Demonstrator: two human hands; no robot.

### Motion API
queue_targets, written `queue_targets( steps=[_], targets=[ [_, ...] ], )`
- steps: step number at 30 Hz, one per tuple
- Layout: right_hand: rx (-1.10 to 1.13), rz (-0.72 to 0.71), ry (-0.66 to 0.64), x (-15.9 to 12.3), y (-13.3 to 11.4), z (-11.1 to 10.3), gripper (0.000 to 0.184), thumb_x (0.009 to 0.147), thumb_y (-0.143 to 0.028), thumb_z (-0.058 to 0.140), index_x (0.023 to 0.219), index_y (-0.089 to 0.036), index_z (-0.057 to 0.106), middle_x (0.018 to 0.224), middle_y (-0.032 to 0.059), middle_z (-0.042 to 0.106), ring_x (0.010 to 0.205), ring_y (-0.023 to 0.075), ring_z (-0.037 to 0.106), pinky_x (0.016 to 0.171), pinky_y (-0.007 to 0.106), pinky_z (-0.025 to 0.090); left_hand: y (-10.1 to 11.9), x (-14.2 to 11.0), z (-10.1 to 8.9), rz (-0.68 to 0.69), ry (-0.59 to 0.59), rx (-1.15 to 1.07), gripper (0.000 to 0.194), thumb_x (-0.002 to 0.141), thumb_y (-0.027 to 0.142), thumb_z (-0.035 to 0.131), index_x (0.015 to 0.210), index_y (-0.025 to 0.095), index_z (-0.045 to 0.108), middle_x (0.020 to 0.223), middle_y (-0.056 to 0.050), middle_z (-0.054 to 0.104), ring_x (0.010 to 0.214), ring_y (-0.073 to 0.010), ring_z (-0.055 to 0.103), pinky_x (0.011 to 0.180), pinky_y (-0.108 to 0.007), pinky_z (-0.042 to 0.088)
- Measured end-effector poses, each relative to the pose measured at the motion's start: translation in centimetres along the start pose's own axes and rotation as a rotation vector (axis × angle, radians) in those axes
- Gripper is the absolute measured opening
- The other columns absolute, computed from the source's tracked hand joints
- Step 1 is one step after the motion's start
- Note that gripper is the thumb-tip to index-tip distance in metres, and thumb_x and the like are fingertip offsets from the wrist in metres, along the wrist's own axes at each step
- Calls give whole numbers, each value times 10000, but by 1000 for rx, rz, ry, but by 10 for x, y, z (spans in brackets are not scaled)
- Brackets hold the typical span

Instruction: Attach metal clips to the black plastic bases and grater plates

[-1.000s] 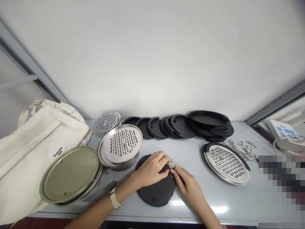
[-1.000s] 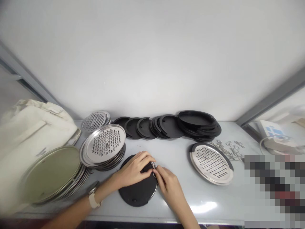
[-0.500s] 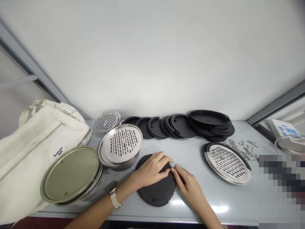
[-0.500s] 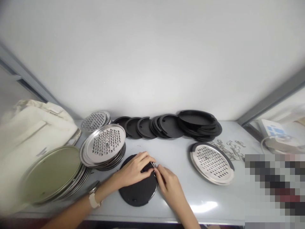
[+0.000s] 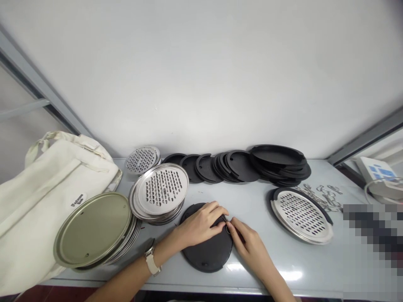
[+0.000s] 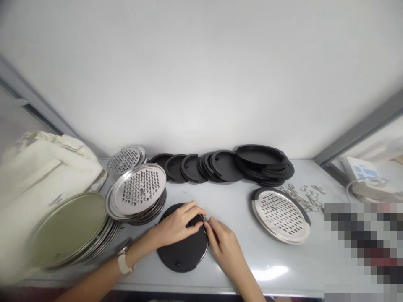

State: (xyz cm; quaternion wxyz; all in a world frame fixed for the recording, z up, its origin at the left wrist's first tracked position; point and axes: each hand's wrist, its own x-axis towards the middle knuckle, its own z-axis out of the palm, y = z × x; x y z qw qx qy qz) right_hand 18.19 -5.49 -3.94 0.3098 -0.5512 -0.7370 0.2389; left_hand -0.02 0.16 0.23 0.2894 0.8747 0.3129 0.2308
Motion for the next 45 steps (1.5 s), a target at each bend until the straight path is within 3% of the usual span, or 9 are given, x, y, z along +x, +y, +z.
queue_targets(
  steps=[20, 27, 31, 45],
  targets=[
    [-21, -62, 51, -2, 1, 0, 216, 983, -279, 352, 802, -219, 453, 656, -2, 545, 568, 140, 532, 537, 231, 413, 0, 1, 0, 4, -2, 0, 216, 887, 133, 516, 1088, 212, 514, 1022, -36, 564, 1007, -177, 555, 879, -286, 470],
    [-27, -39, 46, -2, 5, 3, 218, 984, -288, 361, 791, -217, 434, 645, -18, 511, 565, 132, 524, 552, 225, 402, -5, 2, 6, -108, 103, 99, 291, 773, 182, 648, 1030, 202, 512, 893, 0, 576, 749, -153, 557, 766, -299, 471],
    [-17, -26, 27, -3, 4, 2, 223, 986, -293, 359, 787, -220, 427, 649, -19, 508, 574, 135, 527, 560, 228, 401, -7, 2, 5, -69, 82, 102, 252, 791, 185, 640, 1008, 204, 513, 773, 20, 568, 773, -161, 556, 758, -278, 450],
    [12, -16, -21, -4, 5, 1, 206, 991, -299, 352, 835, -218, 461, 697, -7, 533, 617, 145, 539, 598, 248, 400, -3, 2, 4, 28, 48, 98, 178, 818, 194, 619, 972, 192, 529, 782, 18, 574, 740, -141, 550, 776, -268, 424]
  ],
)
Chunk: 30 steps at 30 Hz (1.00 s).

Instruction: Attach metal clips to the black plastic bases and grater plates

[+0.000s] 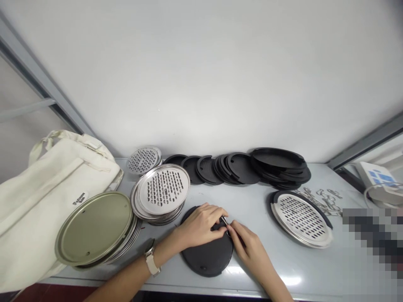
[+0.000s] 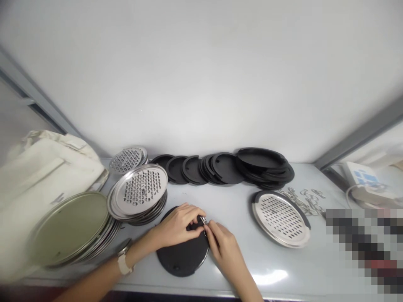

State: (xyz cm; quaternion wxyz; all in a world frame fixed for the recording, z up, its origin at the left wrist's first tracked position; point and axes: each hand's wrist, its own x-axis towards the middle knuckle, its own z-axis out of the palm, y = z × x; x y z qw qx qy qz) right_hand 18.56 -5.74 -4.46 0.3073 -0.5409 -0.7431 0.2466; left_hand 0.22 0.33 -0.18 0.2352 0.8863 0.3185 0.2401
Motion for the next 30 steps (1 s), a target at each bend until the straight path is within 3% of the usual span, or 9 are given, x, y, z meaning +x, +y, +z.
queue_targets(
  steps=[16, 30],
  targets=[
    [7, 5, 9, 0, -1, 0, 221, 989, -298, 359, 795, -218, 429, 669, -15, 509, 594, 139, 522, 579, 241, 385, -1, 0, -1, 46, 13, 47, 70, 851, 202, 582, 883, 181, 523, 880, -12, 609, 829, -161, 573, 790, -287, 429],
    [15, 13, -25, 0, -4, -2, 242, 989, -302, 341, 770, -216, 399, 669, -18, 485, 591, 134, 478, 578, 245, 364, -1, 0, 1, 38, 19, 70, 110, 828, 197, 615, 909, 183, 541, 912, -7, 591, 846, -154, 554, 810, -281, 442]
  ],
)
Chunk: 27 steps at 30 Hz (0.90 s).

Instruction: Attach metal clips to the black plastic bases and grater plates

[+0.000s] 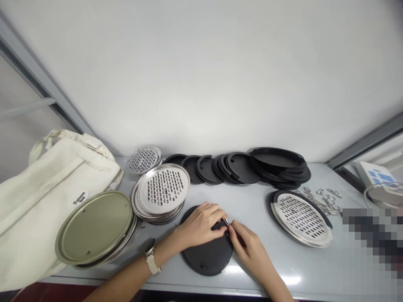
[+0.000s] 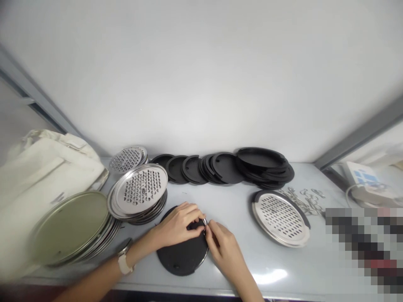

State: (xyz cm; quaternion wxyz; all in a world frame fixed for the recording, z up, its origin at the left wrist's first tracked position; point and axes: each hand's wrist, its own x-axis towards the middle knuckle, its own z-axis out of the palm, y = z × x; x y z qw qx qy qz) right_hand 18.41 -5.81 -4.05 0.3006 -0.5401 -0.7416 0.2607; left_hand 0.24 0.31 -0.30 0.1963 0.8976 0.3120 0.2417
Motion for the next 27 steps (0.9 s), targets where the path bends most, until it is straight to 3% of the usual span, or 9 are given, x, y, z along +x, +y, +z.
queue_targets(
  steps=[13, 27],
  targets=[
    [8, -12, -7, 0, -2, -1, 240, 989, -289, 349, 779, -211, 437, 683, -4, 516, 605, 139, 511, 583, 250, 384, 1, -1, -1, -19, -1, 3, 181, 812, 204, 600, 986, 191, 551, 1045, -51, 503, 957, -184, 543, 874, -316, 481],
    [-3, 2, -7, 1, -2, -1, 244, 988, -296, 347, 775, -214, 431, 678, -3, 511, 605, 143, 510, 578, 248, 391, 3, -1, -2, -28, -41, 14, 172, 833, 183, 595, 991, 192, 528, 963, -35, 544, 920, -186, 534, 845, -305, 462]
  ],
)
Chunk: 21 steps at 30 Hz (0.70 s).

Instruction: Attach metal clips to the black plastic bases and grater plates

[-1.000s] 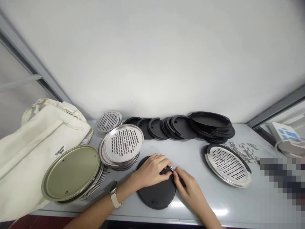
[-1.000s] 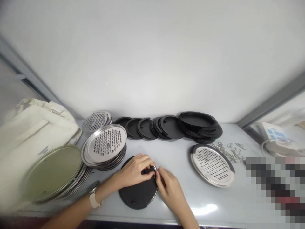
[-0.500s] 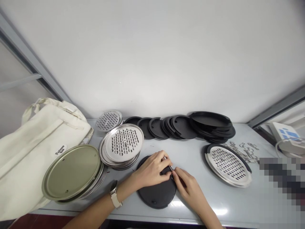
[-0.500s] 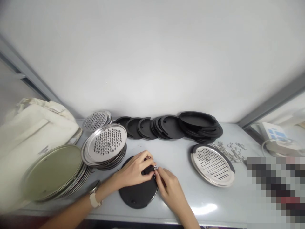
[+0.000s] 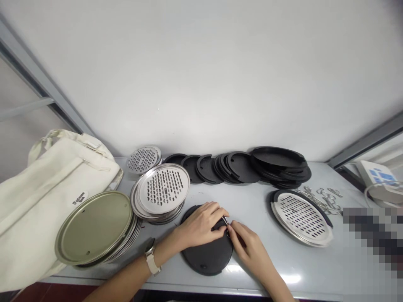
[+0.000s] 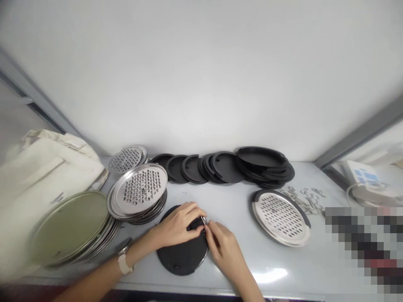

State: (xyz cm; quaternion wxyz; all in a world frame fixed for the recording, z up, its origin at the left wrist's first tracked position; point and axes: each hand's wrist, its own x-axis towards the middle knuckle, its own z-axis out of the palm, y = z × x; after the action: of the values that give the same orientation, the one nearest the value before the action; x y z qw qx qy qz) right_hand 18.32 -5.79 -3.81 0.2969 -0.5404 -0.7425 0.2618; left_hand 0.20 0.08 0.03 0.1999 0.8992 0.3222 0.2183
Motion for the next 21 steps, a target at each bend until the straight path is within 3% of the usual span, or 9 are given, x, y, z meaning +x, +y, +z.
queue_targets(
  steps=[12, 21],
  targets=[
    [-30, -39, 19, 0, 0, 0, 240, 983, -269, 350, 760, -216, 424, 669, 0, 522, 586, 144, 513, 554, 249, 389, -2, 1, -1, 21, 8, -71, 160, 850, 108, 529, 984, 196, 521, 958, -28, 573, 949, -176, 548, 881, -306, 456],
    [-32, -34, 37, 0, 2, 1, 224, 984, -270, 359, 783, -216, 442, 673, 1, 523, 598, 146, 525, 563, 248, 396, -4, -2, 0, -72, 12, -223, 226, 831, 164, 565, 1048, 204, 514, 1017, -30, 525, 839, -141, 611, 742, -244, 520]
  ],
)
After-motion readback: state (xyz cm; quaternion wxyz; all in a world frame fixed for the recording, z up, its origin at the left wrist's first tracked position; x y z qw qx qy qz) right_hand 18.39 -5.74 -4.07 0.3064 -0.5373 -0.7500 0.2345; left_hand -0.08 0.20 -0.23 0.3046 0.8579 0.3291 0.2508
